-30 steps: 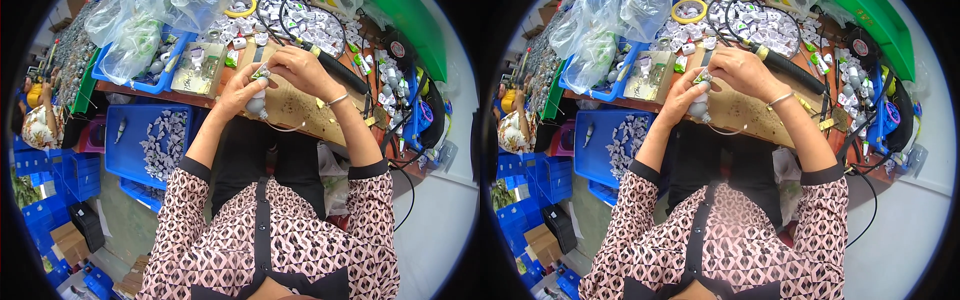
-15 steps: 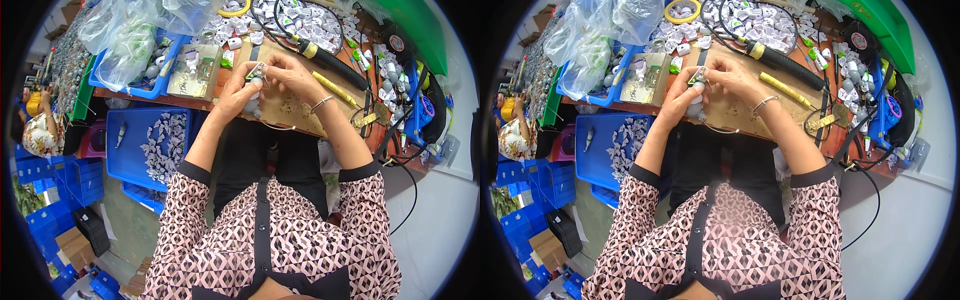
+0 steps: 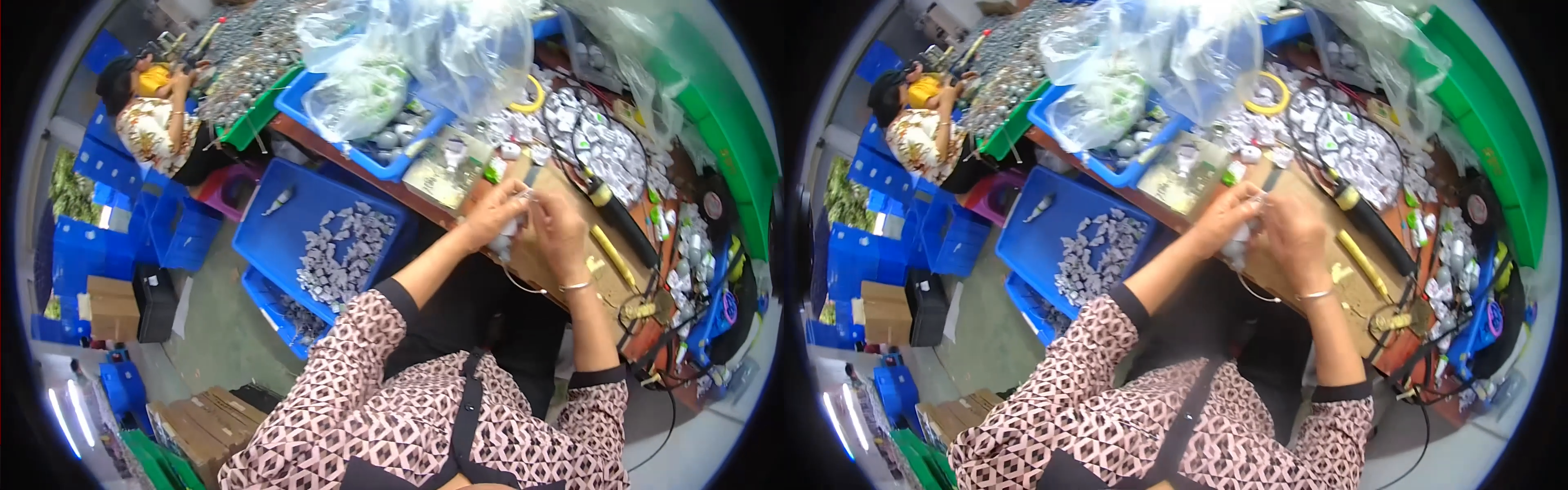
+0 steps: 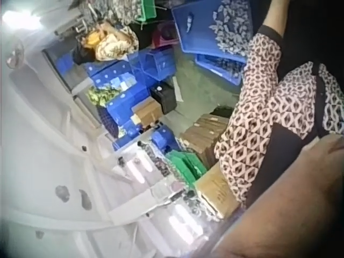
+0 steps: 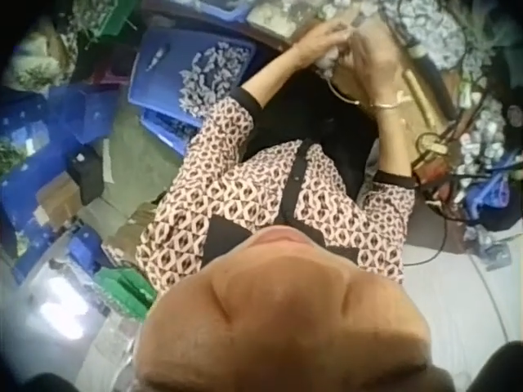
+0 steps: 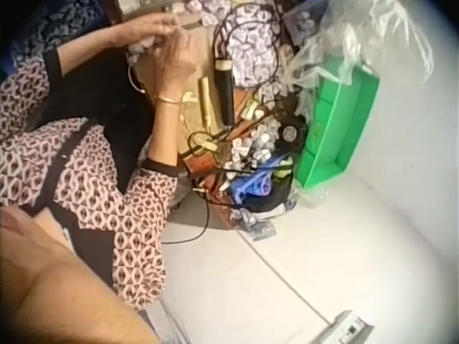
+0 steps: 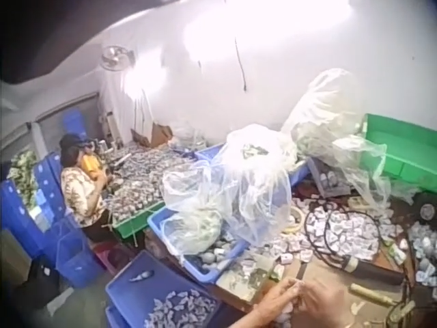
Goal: Assembling the internal and external components of a handheld electronic toy, including wiring and fastening screws with an electric screwdriver.
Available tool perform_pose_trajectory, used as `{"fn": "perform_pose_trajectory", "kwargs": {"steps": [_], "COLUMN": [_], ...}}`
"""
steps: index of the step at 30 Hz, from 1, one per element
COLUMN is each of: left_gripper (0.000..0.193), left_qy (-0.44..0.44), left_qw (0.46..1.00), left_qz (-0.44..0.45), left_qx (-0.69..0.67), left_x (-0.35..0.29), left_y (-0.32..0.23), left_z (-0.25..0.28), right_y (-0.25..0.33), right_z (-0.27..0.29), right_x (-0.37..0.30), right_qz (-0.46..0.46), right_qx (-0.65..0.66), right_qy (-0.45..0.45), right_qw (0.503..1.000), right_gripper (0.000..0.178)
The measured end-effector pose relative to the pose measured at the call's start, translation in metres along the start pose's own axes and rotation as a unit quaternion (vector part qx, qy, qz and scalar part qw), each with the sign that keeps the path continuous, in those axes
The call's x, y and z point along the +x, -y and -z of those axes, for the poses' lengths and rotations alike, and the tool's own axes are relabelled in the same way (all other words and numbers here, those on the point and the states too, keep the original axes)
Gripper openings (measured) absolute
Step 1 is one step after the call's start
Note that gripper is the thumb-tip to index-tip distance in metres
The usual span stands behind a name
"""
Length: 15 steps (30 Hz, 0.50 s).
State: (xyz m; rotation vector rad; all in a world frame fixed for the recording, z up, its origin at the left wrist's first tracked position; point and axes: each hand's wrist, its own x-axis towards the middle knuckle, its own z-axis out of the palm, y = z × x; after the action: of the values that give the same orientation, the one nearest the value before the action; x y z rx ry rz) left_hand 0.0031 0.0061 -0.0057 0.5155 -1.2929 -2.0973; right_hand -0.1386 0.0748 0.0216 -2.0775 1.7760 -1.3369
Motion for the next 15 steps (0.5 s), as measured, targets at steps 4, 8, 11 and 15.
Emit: {"fn": "perform_pose_trajectory", "kwargs": {"steps": [4,8,11,15], "left_gripper": [0.018,0.018,0.018,0.019], "left_qy": [0.002,0.014,-0.01,-0.013], "left_qw": [1.0,0.999,1.0,1.0], "left_qz": [-0.011,0.02,0.012,-0.004], "left_qx": [0.014,0.022,0.022,0.013], "left_x": [0.001,0.004,0.003,0.006], "left_y": [-0.003,-0.008,-0.008,-0.01], "left_z": [0.011,0.007,0.005,0.008], "right_y": [0.009,0.004,0.002,-0.006], "right_z": [-0.002,0.007,0.007,0.011], "right_x": [0.01,0.011,0.004,-0.004], "right_qz": [0.079,0.101,0.135,0.116], "right_qx": [-0.059,-0.101,-0.148,-0.172], "right_qy": [-0.008,0.004,0.03,0.091], "right_qw": [0.995,0.99,0.979,0.974], "right_gripper": [0.018,0.02,0.031,0.054]}}
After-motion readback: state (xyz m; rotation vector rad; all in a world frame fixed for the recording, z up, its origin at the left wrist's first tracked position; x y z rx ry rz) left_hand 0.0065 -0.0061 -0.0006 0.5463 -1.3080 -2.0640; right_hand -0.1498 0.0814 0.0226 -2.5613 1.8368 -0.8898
